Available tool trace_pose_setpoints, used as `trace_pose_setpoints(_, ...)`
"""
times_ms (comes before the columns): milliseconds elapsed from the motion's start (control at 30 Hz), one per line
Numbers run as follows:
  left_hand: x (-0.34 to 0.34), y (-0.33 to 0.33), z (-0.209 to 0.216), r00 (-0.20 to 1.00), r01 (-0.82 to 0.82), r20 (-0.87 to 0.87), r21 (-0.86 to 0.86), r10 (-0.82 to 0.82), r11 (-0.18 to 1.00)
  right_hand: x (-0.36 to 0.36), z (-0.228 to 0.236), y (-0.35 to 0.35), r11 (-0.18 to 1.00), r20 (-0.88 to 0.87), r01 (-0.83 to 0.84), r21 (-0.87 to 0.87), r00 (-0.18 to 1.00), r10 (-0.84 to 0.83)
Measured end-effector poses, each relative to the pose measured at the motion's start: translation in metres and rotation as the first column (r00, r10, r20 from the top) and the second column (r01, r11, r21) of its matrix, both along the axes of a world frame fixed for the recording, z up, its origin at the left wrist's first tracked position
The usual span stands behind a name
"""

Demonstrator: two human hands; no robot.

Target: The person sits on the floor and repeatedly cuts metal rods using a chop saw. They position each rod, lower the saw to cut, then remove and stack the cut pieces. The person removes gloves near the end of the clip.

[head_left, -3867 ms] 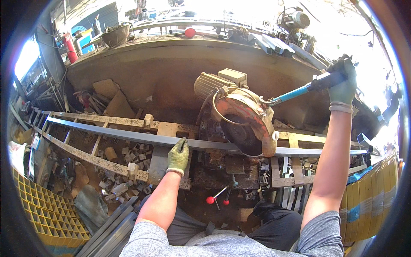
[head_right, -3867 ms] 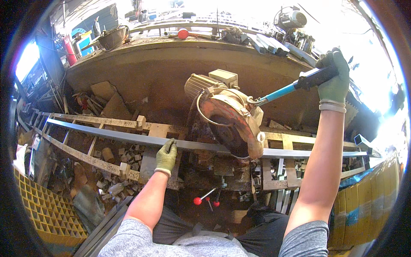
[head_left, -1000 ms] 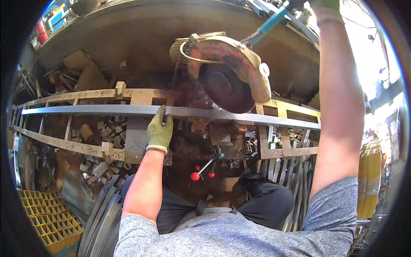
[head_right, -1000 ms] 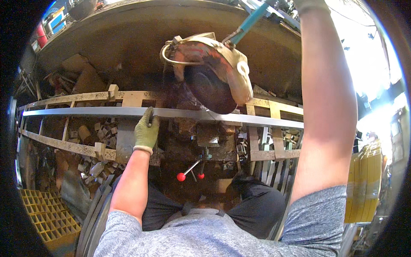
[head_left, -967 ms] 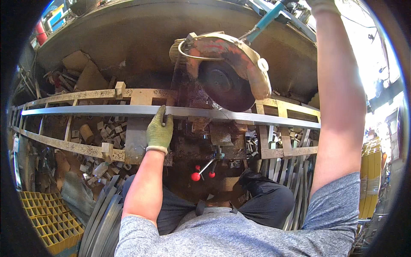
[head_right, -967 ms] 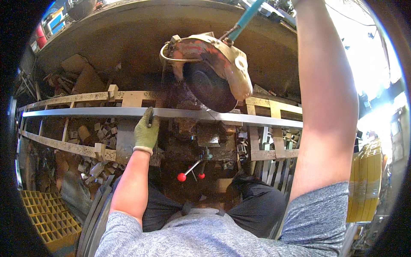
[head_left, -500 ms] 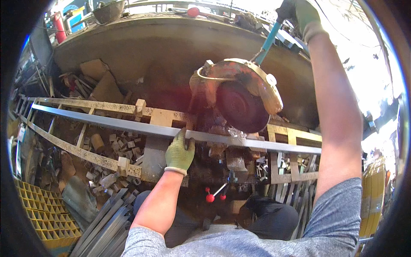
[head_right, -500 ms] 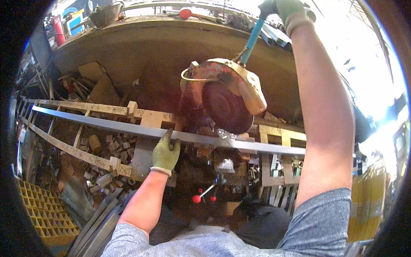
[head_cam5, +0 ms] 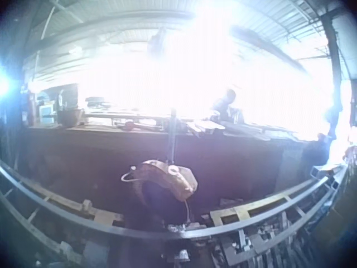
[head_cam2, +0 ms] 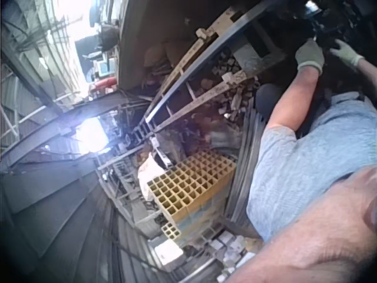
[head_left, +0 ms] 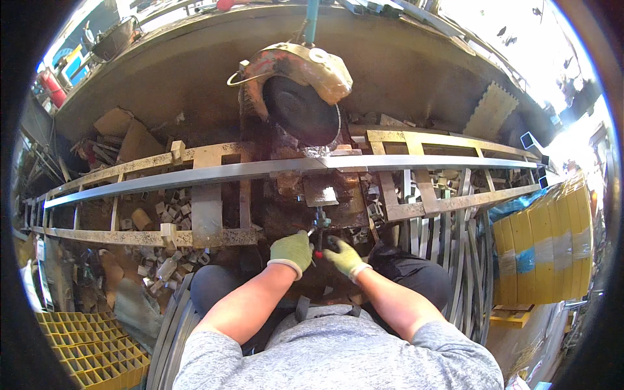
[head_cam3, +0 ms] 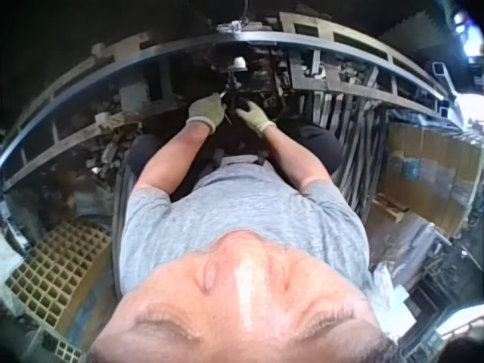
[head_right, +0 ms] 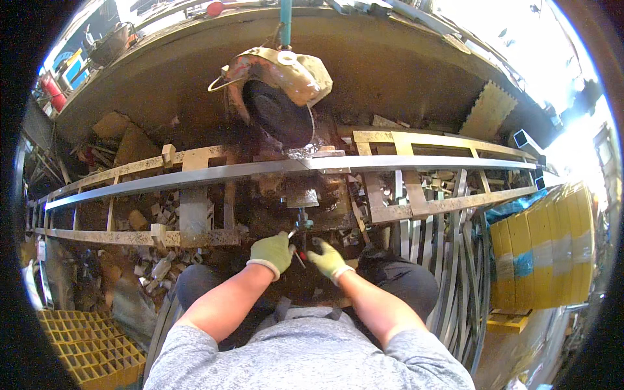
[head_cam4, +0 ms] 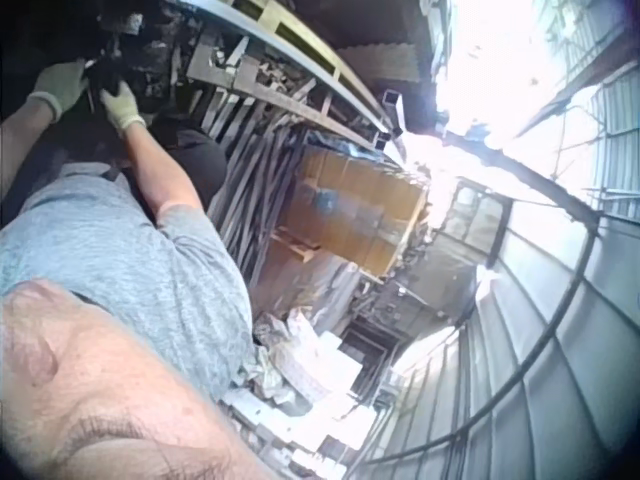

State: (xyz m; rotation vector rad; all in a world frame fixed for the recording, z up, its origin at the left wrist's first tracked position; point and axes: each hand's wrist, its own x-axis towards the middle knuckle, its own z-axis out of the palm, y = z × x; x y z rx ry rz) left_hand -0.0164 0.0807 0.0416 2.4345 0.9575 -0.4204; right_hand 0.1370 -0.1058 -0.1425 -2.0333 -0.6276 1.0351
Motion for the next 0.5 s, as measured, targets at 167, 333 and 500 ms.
trace_pose_setpoints(167,-0.018,0.009,-0.062,0.994,0.013,0.109,0.033,-0.017,0.999,-0.012,-0.067,0.045,0.998,-0.336,0.049,-0.03,0.94,-0.056)
trace_pose_setpoints(333,0.005,-0.017,-0.16,0.933,-0.304,0.157,-0.143,0.325,0.942,0.067,0.06,0.01,0.907,0.183,-0.183,-0.379,0.946,0.267)
trace_pose_setpoints(500,0.133,-0.118,-0.211,0.947,-0.234,0.021,-0.642,0.322,0.73,0.028,0.247,0.002,0.827,0.219,-0.546,-0.129,0.798,0.561)
